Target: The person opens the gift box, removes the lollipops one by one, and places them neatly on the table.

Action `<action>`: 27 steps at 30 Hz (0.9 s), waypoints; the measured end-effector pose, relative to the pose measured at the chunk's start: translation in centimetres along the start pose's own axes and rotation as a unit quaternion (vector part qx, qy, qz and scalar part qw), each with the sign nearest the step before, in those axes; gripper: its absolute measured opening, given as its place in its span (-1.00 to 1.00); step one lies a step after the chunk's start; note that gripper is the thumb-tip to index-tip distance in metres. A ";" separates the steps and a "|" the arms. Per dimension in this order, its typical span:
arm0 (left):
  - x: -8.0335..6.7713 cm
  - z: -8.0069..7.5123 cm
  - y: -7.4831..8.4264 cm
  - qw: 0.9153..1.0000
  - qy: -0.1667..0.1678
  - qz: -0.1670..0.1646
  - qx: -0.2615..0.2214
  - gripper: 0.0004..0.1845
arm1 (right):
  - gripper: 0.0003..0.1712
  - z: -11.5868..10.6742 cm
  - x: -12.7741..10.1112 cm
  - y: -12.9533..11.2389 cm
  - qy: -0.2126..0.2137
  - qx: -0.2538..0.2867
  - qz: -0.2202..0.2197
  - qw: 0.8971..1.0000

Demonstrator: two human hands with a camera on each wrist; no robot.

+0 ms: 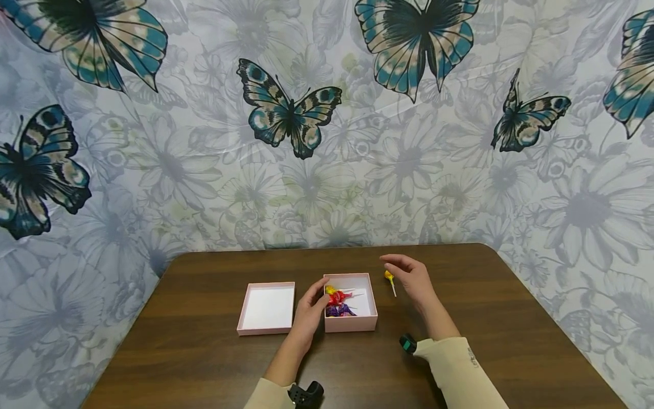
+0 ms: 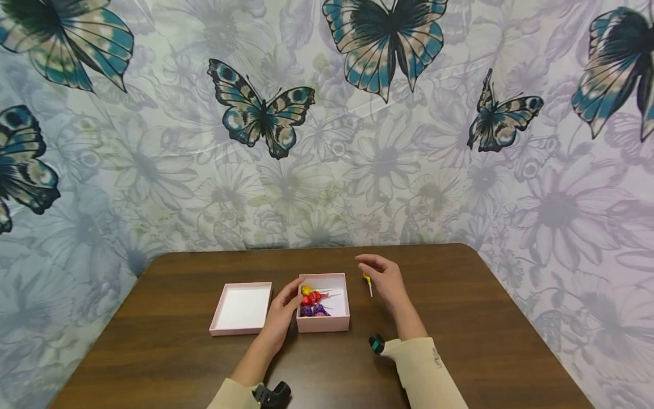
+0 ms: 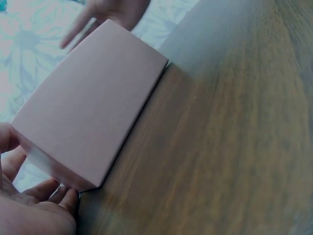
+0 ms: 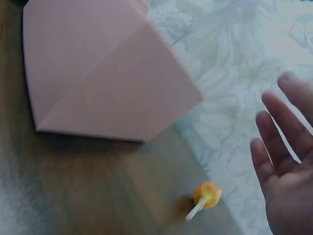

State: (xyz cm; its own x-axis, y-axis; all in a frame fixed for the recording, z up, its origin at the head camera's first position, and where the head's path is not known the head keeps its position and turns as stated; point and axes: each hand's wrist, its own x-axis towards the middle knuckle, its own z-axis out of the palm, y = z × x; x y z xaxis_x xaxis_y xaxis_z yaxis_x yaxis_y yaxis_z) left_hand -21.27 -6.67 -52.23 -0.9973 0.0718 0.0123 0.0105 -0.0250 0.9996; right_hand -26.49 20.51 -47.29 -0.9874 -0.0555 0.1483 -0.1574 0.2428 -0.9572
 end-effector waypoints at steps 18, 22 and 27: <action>0.4 0.1 -0.2 1.000 -0.010 -0.006 -0.009 -0.53 | -0.66 2.2 1.2 -3.7 -0.280 -0.046 -0.082 0.956; 0.3 0.1 -0.1 1.000 -0.011 -0.005 -0.012 -0.51 | -0.65 2.6 1.6 -3.5 -0.319 -0.044 -0.079 0.944; 0.2 0.0 -0.1 1.000 -0.011 -0.003 -0.017 -0.51 | -0.66 3.1 2.0 -3.5 -0.364 -0.064 -0.099 0.924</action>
State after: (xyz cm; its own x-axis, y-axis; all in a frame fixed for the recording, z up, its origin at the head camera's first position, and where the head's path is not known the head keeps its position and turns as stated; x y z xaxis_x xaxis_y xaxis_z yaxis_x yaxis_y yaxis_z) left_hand -21.47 -6.66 -52.29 -0.9956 0.0931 0.0073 0.0018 -0.0583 0.9983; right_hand -27.88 16.52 -44.42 -0.6738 -0.7360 0.0663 -0.3807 0.2689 -0.8847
